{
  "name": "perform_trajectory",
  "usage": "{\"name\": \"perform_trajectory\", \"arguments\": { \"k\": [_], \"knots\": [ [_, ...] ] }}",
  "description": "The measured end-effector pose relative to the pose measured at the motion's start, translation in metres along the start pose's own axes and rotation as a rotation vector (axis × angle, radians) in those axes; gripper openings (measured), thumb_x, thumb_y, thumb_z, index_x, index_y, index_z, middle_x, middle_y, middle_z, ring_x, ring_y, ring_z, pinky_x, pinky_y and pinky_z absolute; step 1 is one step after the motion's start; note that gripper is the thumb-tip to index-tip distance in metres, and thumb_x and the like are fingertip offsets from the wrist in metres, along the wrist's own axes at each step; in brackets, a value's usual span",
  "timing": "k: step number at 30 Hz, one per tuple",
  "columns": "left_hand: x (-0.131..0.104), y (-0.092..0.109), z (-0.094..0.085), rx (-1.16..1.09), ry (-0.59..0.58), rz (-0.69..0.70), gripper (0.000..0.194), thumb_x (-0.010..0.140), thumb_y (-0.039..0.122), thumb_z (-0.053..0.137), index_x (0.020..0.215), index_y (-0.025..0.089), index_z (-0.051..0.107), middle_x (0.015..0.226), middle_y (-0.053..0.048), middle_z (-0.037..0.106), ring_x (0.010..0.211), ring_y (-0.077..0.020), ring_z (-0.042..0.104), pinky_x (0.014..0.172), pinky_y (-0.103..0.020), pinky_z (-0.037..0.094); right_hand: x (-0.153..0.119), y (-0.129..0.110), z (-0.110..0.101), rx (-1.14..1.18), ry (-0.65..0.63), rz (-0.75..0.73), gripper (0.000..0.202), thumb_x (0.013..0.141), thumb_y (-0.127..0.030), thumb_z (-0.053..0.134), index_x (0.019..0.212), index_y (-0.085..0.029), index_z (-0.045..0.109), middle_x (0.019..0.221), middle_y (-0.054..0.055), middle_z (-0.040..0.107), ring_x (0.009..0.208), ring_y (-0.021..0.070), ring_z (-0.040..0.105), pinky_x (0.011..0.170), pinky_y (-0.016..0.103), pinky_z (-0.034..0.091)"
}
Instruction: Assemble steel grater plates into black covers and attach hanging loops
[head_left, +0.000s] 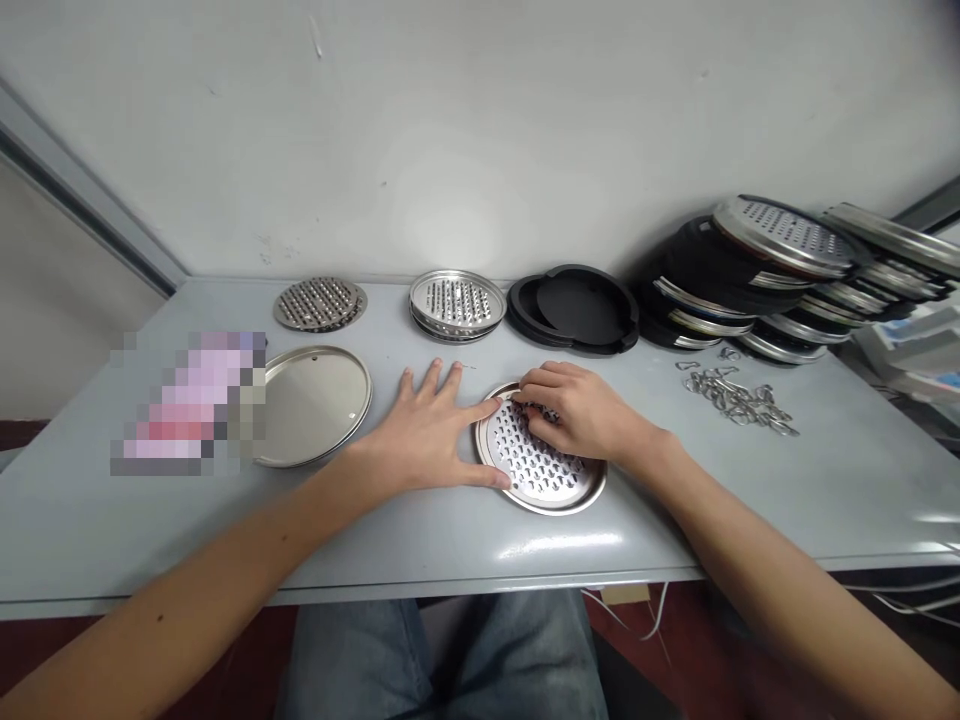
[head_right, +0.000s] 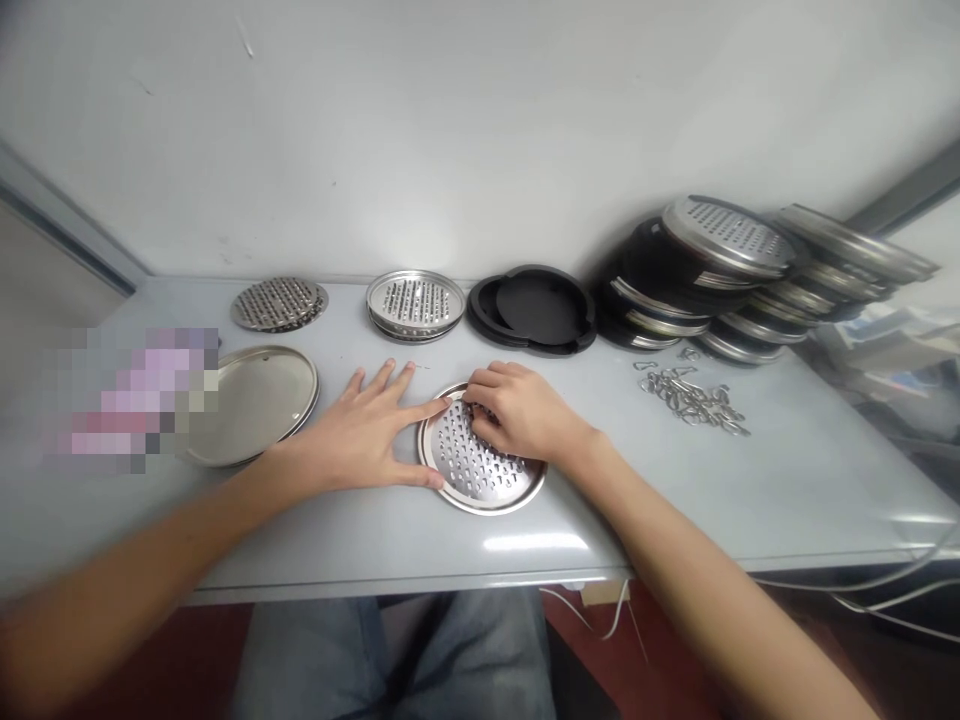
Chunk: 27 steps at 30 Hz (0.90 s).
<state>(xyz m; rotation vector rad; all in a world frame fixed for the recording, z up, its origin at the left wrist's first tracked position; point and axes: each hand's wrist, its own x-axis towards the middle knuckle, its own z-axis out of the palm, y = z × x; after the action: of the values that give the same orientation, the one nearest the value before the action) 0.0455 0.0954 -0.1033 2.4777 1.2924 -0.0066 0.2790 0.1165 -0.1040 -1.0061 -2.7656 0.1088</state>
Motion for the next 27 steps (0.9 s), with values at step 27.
{"name": "perform_trajectory", "arguments": {
  "k": [27],
  "knots": [
    [-0.007,-0.022,-0.003,0.079,0.291,-0.029,0.076,0.086,0.065,0.047,0.143,0.013,0.039,0.149,-0.012,0.041,0.142,-0.0292,0.029,0.115,-0.044,0.025,0.010,0.009,0.015,0.293,0.249,0.104,0.029,0.088,-0.023,0.054,0.115,-0.018,0.063,0.114,0.012,0.065,0.105,0.0258,0.060,0.094,0.044,0.048]
  ]
}}
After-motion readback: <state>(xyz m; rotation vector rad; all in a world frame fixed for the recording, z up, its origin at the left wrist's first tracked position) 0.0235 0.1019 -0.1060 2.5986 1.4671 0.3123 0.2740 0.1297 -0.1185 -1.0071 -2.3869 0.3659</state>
